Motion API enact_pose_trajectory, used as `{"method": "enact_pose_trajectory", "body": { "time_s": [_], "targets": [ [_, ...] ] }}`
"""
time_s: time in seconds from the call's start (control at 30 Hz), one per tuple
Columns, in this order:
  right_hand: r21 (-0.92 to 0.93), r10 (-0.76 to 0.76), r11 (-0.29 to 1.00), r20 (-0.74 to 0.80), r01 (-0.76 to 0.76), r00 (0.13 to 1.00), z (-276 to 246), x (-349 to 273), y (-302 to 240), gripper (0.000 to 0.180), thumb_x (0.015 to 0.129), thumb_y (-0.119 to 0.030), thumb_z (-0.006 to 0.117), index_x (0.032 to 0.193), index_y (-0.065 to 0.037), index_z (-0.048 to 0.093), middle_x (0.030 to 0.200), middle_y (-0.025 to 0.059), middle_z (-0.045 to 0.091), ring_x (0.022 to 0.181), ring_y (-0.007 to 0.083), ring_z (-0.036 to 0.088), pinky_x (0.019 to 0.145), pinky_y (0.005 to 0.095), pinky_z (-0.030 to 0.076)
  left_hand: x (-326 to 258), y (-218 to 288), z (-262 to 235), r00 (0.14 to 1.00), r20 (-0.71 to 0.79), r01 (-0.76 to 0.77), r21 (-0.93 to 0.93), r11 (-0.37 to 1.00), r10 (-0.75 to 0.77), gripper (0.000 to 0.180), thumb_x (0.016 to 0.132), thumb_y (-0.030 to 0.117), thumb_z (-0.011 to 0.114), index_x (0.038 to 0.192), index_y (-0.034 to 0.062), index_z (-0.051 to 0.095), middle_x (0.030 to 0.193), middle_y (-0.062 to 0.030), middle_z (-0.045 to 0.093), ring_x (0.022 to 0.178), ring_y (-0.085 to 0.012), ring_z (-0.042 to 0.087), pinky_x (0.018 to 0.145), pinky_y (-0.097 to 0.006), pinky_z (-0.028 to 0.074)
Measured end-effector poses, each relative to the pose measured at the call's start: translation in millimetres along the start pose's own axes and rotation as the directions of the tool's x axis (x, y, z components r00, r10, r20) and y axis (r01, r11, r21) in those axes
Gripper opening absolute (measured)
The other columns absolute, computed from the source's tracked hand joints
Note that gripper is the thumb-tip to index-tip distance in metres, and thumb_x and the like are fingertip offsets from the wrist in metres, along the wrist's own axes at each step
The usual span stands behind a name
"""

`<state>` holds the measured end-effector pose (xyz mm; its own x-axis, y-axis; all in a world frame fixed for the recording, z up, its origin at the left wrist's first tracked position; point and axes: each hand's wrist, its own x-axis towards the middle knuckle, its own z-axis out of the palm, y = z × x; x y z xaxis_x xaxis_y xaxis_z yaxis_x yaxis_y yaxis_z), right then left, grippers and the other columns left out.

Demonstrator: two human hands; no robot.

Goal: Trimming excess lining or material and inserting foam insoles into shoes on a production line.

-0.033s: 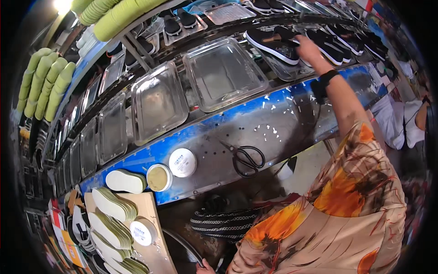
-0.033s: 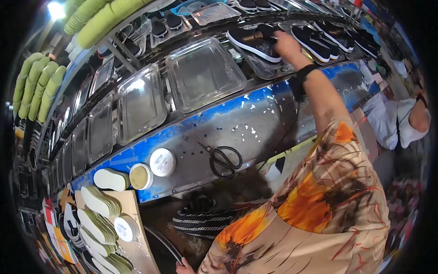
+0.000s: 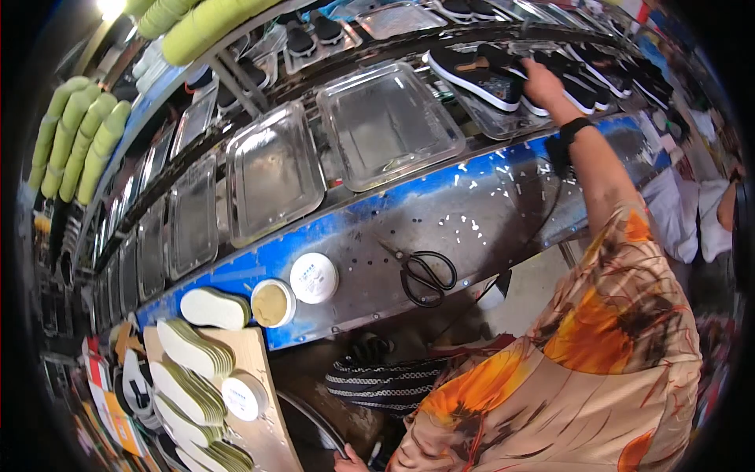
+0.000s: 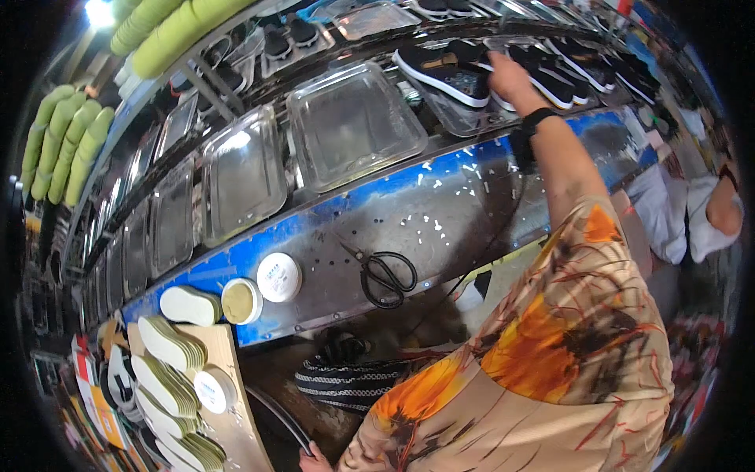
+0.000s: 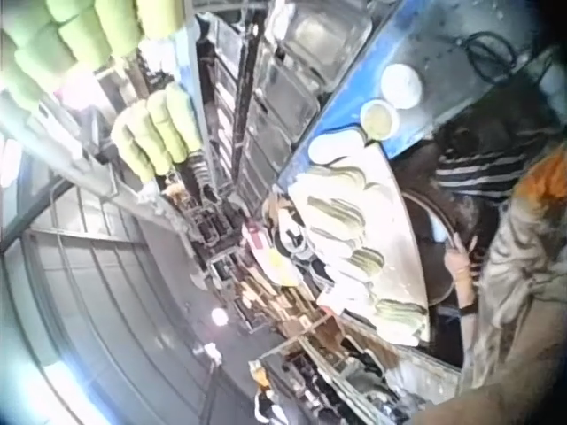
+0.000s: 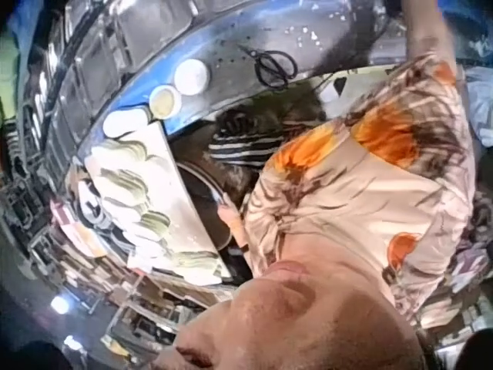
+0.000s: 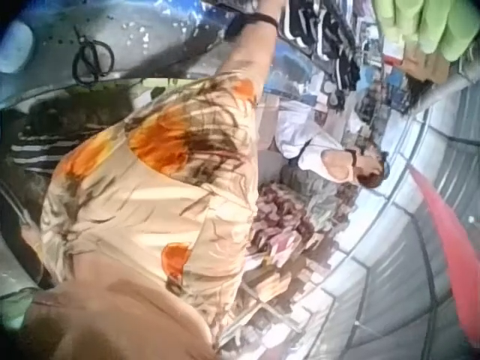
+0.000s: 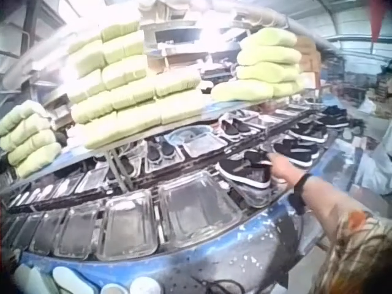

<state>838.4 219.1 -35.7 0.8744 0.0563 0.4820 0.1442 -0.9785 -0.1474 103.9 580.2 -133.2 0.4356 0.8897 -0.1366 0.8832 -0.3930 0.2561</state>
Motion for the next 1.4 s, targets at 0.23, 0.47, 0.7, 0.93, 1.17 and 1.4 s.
{"method": "enact_pose_trajectory", "body": {
  "time_s": [0.23, 0.47, 0.7, 0.93, 1.17, 1.4],
  "targets": [
    [0.176, -0.138, 0.983, 0.512, 0.054, 0.848, 36.7, 24.6, 10.9, 0.071, 0.066, 0.004, 0.053, 0.133, -0.014, 0.033, 0.087, 0.0195, 0.061, 0.061, 0.0293, 0.062, 0.05, 0.0354, 0.049, 6.5, -18.1, 15.9, 0.995, -0.003, 0.096, 0.05, 0.994, -0.096, 0.044, 0.085, 0.039, 0.05, 0.084, -0.0046, 0.058, 0.066, -0.0258, 0.057, 0.067, -0.0429, 0.056, 0.058, -0.047, 0.043],
    [0.253, 0.094, 0.925, 0.571, -0.284, 0.815, 31.4, 11.3, -16.0, 0.051, 0.077, -0.028, 0.06, 0.124, -0.012, 0.047, 0.086, 0.0155, 0.061, 0.049, 0.0204, 0.06, 0.043, 0.0334, 0.047, 7.8, -12.2, 19.5, 0.992, -0.034, 0.127, 0.057, 0.99, -0.125, 0.052, 0.085, 0.045, 0.049, 0.088, -0.006, 0.058, 0.069, -0.0269, 0.058, 0.07, -0.0434, 0.057, 0.061, -0.046, 0.044],
    [0.522, -0.1, 0.85, 0.033, 0.068, 0.994, -33.0, -3.1, -60.3, 0.03, 0.083, -0.028, 0.05, 0.107, -0.015, 0.062, 0.096, 0.0047, 0.062, 0.06, 0.0131, 0.058, 0.067, 0.0243, 0.042, 13.6, -20.6, 8.4, 1.0, -0.02, 0.001, -0.24, 0.971, -0.006, 0.039, 0.089, 0.03, 0.049, 0.096, -0.007, 0.056, 0.08, -0.0233, 0.06, 0.075, -0.0374, 0.058, 0.07, -0.039, 0.046],
    [0.911, -0.105, 0.397, 0.166, -0.112, 0.98, -163.7, -97.3, -224.5, 0.024, 0.081, -0.026, 0.059, 0.094, -0.006, 0.064, 0.06, -0.0041, 0.046, 0.05, 0.0055, 0.041, 0.047, 0.0196, 0.032, 22.6, 22.7, -46.4, 0.993, -0.115, -0.08, -0.589, 0.804, 0.014, 0.023, 0.084, 0.011, 0.055, 0.103, -0.0026, 0.057, 0.093, -0.0133, 0.063, 0.084, -0.0189, 0.059, 0.079, -0.028, 0.045],
    [0.553, -0.856, -0.16, -0.491, 0.818, 0.165, -234.2, -308.0, -378.4, 0.015, 0.063, -0.02, 0.063, 0.057, -0.009, 0.056, 0.054, 0.006, 0.052, 0.048, 0.0238, 0.051, 0.044, 0.0323, 0.042, -32.6, 39.5, -116.8, 0.991, -0.05, -0.048, -0.999, 0.015, -0.123, 0.058, 0.091, 0.031, 0.047, 0.136, 0.0094, 0.019, 0.125, -0.0105, 0.041, 0.104, -0.0234, 0.049, 0.08, -0.033, 0.045],
    [0.592, -0.605, -0.772, -0.575, 0.231, -0.551, -233.2, -518.3, -425.8, 0.011, 0.069, -0.014, 0.054, 0.072, -0.006, 0.047, 0.064, 0.0082, 0.05, 0.05, 0.0258, 0.057, 0.041, 0.038, 0.045, -46.6, -62.6, -52.8, 0.548, -0.158, -0.154, -0.984, 0.087, -0.821, 0.061, 0.083, 0.018, 0.06, 0.131, 0.0049, 0.025, 0.123, -0.0111, 0.041, 0.105, -0.0215, 0.044, 0.092, -0.033, 0.034]
  ]
}}
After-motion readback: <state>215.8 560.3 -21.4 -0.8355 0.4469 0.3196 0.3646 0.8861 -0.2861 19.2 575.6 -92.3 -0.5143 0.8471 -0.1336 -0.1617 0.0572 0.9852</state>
